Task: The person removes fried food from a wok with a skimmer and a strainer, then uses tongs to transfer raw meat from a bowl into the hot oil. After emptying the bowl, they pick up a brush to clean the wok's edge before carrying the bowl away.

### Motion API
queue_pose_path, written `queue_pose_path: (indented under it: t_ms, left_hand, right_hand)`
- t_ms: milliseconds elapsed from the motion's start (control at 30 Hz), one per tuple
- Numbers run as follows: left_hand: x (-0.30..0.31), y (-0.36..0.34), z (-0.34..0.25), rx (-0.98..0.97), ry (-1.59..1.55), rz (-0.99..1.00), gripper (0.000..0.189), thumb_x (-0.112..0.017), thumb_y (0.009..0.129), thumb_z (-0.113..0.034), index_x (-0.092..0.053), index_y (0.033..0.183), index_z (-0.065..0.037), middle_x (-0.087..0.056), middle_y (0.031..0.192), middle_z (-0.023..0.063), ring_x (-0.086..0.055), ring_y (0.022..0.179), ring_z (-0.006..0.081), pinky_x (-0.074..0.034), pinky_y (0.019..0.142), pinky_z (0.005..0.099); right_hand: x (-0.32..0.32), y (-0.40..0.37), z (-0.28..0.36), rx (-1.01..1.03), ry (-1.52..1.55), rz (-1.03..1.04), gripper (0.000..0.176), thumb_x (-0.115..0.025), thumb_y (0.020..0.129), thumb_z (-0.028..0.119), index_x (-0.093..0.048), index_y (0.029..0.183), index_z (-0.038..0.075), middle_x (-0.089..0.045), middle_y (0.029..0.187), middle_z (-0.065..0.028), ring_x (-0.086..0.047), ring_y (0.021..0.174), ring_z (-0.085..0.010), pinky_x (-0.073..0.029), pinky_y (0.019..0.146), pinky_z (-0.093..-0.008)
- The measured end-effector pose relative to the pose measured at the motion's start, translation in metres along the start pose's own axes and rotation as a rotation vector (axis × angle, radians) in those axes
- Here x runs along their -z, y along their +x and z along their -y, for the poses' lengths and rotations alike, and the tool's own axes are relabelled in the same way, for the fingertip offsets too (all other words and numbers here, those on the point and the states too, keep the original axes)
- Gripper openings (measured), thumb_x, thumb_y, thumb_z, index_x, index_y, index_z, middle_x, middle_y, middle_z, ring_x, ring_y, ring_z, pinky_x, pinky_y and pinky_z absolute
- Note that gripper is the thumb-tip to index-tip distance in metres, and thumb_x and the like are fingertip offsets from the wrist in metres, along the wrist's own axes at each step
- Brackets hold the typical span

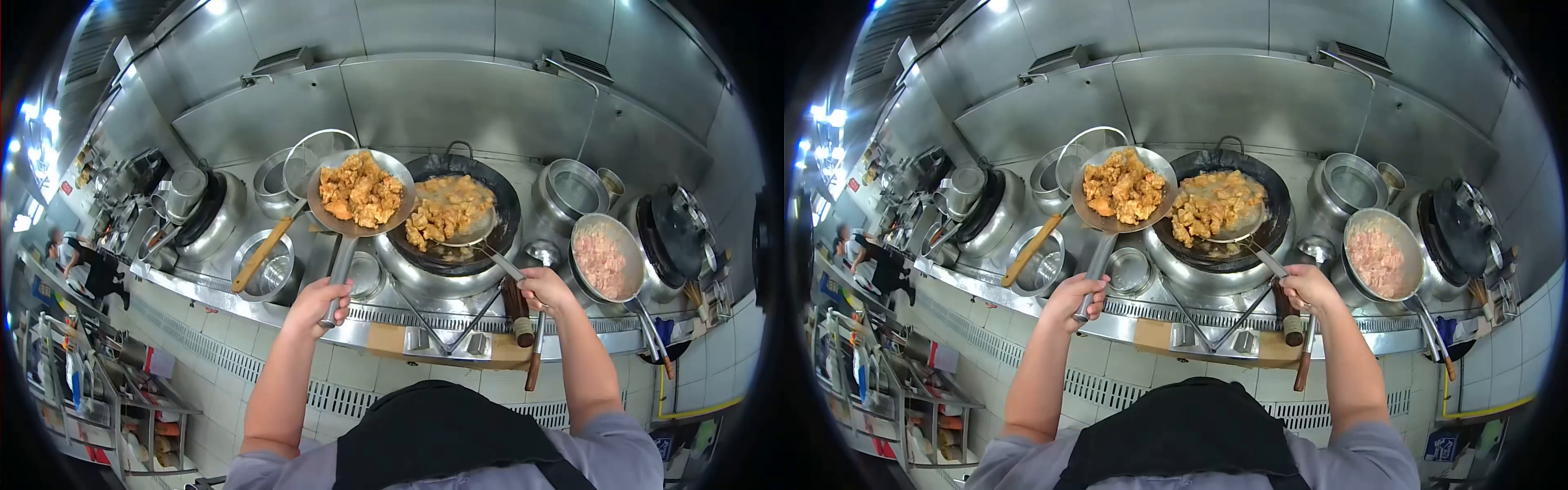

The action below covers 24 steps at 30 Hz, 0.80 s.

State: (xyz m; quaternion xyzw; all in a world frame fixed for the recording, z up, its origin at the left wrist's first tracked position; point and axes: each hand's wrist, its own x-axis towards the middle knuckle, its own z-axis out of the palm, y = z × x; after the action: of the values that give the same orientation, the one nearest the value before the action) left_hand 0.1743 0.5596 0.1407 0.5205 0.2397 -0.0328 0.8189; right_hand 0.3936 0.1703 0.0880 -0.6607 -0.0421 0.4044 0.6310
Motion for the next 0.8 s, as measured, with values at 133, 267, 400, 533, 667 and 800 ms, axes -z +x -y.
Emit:
queue_pose_path:
  t_ms: [133, 267, 400, 533, 667, 800]
  left_hand:
    - [0.005, -0.001, 0.011, 0.046, 0.024, -0.042, 0.018, -0.060, 0.083, -0.008, -0.050, 0.096, -0.002, -0.052, 0.066, 0.0030, -0.048, 0.048, 0.0111, -0.038, 0.042, 0.0246]
    - [0.003, 0.010, 0.022, 0.076, 0.033, -0.063, 0.015, -0.060, 0.083, -0.009, -0.050, 0.093, -0.003, -0.052, 0.066, 0.0026, -0.048, 0.048, 0.0108, -0.038, 0.042, 0.0251]
    - [-0.010, 0.030, 0.031, 0.099, 0.088, -0.075, 0.013, -0.059, 0.084, -0.006, -0.049, 0.092, -0.002, -0.051, 0.064, 0.0031, -0.047, 0.047, 0.0115, -0.036, 0.041, 0.0251]
    - [-0.041, 0.057, 0.039, 0.099, 0.128, -0.033, 0.011, -0.060, 0.084, -0.007, -0.050, 0.085, -0.004, -0.052, 0.063, 0.0028, -0.048, 0.047, 0.0119, -0.038, 0.041, 0.0268]
    - [-0.095, 0.103, 0.046, 0.129, 0.138, 0.035, 0.011, -0.059, 0.084, -0.007, -0.051, 0.077, -0.003, -0.051, 0.061, 0.0036, -0.048, 0.048, 0.0130, -0.041, 0.042, 0.0296]
    - [-0.149, 0.139, 0.047, 0.145, 0.130, 0.054, 0.009, -0.056, 0.083, -0.005, -0.051, 0.076, -0.002, -0.050, 0.062, 0.0041, -0.050, 0.049, 0.0145, -0.043, 0.041, 0.0291]
  right_hand:
    - [0.002, -0.032, 0.004, 0.031, 0.005, -0.070, 0.024, -0.053, 0.082, 0.001, -0.052, 0.106, -0.003, -0.043, 0.054, 0.0007, -0.034, 0.035, -0.0084, -0.025, 0.035, -0.0243]
    - [0.016, -0.050, 0.010, 0.063, -0.046, -0.149, 0.035, -0.054, 0.082, 0.002, -0.048, 0.115, -0.007, -0.044, 0.055, 0.0003, -0.036, 0.036, -0.0087, -0.025, 0.035, -0.0242]
    - [0.019, -0.073, 0.029, 0.138, -0.126, -0.209, 0.048, -0.054, 0.081, 0.001, -0.042, 0.127, -0.010, -0.045, 0.055, -0.0005, -0.037, 0.037, -0.0092, -0.027, 0.036, -0.0242]
    - [-0.002, -0.097, 0.062, 0.247, -0.273, -0.361, 0.032, -0.054, 0.080, 0.000, -0.054, 0.111, -0.008, -0.046, 0.056, -0.0016, -0.038, 0.038, -0.0096, -0.027, 0.035, -0.0253]
    - [-0.004, -0.061, 0.047, 0.468, -0.940, -0.511, 0.027, -0.052, 0.081, 0.001, -0.056, 0.107, -0.007, -0.060, 0.065, -0.0169, -0.058, 0.050, -0.0237, -0.044, 0.045, -0.0340]
    - [-0.079, -0.037, 0.020, 0.320, -1.541, -0.724, 0.031, -0.047, 0.087, 0.008, -0.049, 0.111, -0.011, -0.066, 0.078, -0.0239, -0.068, 0.070, -0.0346, -0.055, 0.061, -0.0403]
